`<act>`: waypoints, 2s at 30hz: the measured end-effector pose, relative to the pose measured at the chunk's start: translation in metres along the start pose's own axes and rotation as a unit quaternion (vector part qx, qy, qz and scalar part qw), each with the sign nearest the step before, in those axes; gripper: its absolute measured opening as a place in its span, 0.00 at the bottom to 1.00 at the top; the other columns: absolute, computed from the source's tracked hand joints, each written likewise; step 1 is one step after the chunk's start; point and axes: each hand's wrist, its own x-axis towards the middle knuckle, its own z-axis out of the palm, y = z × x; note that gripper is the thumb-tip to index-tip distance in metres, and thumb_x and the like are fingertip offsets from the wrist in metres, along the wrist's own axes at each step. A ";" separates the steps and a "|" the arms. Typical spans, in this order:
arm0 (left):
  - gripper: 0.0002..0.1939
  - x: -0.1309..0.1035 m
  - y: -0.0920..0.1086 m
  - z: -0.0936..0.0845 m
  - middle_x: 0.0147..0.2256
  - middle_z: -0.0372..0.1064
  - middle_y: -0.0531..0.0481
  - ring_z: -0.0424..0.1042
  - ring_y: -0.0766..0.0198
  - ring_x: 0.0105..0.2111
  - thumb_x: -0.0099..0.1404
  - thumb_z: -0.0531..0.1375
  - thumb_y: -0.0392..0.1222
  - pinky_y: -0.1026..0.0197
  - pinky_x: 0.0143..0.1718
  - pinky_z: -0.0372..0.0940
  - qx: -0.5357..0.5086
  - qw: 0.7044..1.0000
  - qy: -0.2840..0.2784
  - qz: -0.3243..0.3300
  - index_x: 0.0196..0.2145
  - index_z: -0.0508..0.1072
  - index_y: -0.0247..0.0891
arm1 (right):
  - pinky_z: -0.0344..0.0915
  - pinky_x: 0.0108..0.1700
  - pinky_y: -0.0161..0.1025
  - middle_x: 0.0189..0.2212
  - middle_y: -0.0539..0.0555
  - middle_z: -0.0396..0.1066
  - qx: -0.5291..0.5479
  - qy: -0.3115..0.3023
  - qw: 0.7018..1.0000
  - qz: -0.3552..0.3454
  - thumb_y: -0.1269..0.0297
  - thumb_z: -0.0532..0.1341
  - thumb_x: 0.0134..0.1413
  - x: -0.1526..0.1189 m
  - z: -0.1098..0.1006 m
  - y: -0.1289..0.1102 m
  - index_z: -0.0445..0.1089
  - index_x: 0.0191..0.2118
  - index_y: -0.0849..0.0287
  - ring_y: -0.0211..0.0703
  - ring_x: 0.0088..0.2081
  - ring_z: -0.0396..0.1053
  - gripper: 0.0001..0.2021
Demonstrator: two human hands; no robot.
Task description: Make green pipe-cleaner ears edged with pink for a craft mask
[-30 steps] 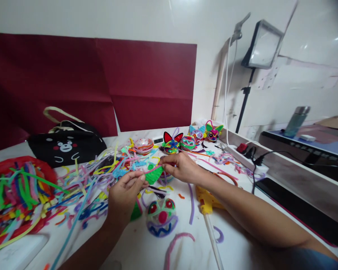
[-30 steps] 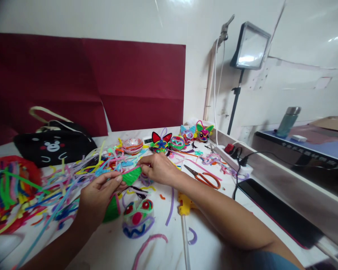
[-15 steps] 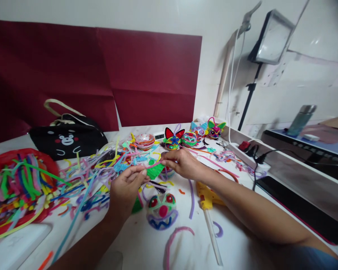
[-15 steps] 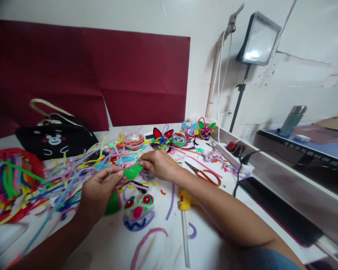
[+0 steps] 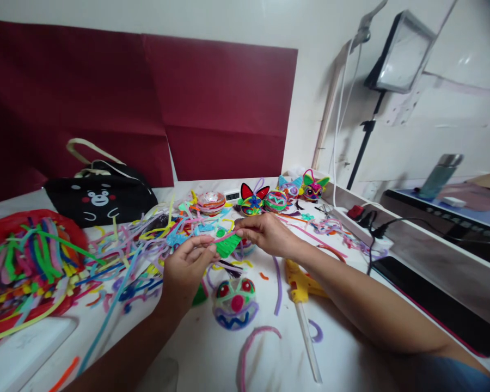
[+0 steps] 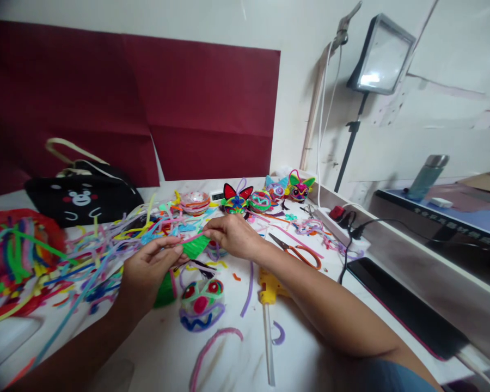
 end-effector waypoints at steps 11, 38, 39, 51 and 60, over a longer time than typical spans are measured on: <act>0.19 -0.002 -0.002 -0.001 0.22 0.73 0.54 0.76 0.62 0.27 0.48 0.69 0.46 0.64 0.32 0.68 0.022 1.000 -0.017 0.012 0.37 0.72 0.35 | 0.56 0.30 0.30 0.25 0.50 0.69 0.002 -0.010 1.000 0.015 0.70 0.59 0.59 0.000 -0.003 -0.003 0.74 0.33 0.66 0.33 0.26 0.63 0.07; 0.11 -0.001 -0.007 -0.002 0.23 0.75 0.52 0.75 0.62 0.23 0.50 0.67 0.47 0.64 0.27 0.70 0.081 0.996 -0.031 0.037 0.30 0.76 0.38 | 0.56 0.30 0.29 0.22 0.48 0.67 0.016 -0.028 0.999 -0.012 0.71 0.57 0.59 -0.002 0.002 -0.003 0.72 0.30 0.64 0.32 0.25 0.62 0.09; 0.12 -0.001 -0.007 -0.002 0.23 0.74 0.52 0.74 0.62 0.23 0.50 0.67 0.47 0.64 0.27 0.70 0.080 0.996 -0.035 0.035 0.30 0.76 0.38 | 0.56 0.30 0.29 0.22 0.48 0.67 0.016 -0.029 0.999 -0.013 0.71 0.58 0.59 -0.002 0.003 -0.003 0.72 0.30 0.64 0.32 0.25 0.62 0.09; 0.08 0.000 -0.008 -0.005 0.31 0.74 0.51 0.73 0.61 0.32 0.54 0.64 0.46 0.63 0.37 0.67 0.209 0.958 -0.036 0.194 0.29 0.78 0.41 | 0.59 0.33 0.30 0.28 0.52 0.73 -0.003 -0.047 0.998 -0.033 0.68 0.57 0.60 -0.005 0.010 -0.011 0.75 0.35 0.63 0.35 0.29 0.67 0.09; 0.09 -0.001 -0.002 -0.003 0.28 0.74 0.51 0.72 0.61 0.30 0.53 0.64 0.47 0.64 0.33 0.65 0.175 0.977 -0.006 0.118 0.27 0.78 0.39 | 0.61 0.35 0.33 0.32 0.53 0.74 -0.006 -0.043 0.999 0.014 0.70 0.62 0.55 -0.005 0.004 -0.011 0.73 0.44 0.63 0.37 0.32 0.69 0.11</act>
